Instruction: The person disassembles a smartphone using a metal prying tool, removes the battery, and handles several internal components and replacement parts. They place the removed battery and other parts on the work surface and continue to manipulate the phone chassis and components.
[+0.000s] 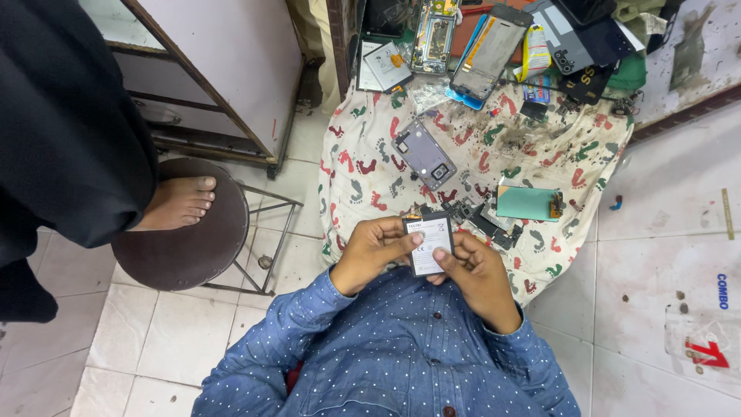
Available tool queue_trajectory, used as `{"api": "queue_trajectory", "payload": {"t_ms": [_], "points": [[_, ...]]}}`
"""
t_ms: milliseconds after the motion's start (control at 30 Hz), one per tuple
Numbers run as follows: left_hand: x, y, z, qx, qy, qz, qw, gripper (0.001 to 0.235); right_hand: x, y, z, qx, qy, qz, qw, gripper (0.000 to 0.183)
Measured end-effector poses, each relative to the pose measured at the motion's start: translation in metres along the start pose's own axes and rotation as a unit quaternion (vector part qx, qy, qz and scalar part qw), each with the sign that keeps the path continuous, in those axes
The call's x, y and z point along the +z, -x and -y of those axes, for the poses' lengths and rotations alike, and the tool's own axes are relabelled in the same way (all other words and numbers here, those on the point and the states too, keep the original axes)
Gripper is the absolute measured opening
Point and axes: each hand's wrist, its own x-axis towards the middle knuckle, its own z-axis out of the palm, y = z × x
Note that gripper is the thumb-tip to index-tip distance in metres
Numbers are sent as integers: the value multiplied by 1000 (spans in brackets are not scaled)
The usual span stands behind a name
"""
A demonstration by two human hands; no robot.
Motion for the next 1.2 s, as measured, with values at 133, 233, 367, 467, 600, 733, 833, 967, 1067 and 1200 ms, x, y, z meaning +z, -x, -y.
{"api": "queue_trajectory", "payload": {"t_ms": [133, 233, 367, 467, 600, 733, 833, 967, 1067, 1200], "points": [[-9, 0, 7, 3, 30, 48, 998, 26, -7, 1, -4, -15, -19, 28, 999, 29], [-10, 0, 9, 4, 44, 48, 998, 25, -7, -1, -4, -24, -25, 39, 999, 28], [0, -2, 14, 43, -58, -16, 997, 23, 3, -3, -8, -11, 40, -38, 998, 27], [6, -1, 16, 60, -44, -47, 996, 23, 10, -4, -11, -35, 60, -68, 995, 26], [3, -2, 15, 56, -49, -38, 997, 25, 7, -6, -9, -15, 26, -40, 999, 30], [-6, -6, 12, 30, -4, -29, 999, 30, 0, -6, -5, 2, -54, 2, 999, 38], [-11, -7, 10, 17, 33, -40, 999, 33, -1, -6, -3, -6, -50, 24, 998, 45], [-15, -6, 8, 8, 67, -48, 997, 35, -2, -7, -6, 0, -51, 35, 998, 44], [-17, -5, 6, 22, 113, -24, 993, 36, -6, -7, -11, 5, -58, 32, 998, 43], [-17, -6, 5, 35, 118, -3, 992, 40, -12, -11, -21, -9, -115, 46, 992, 41]]}}
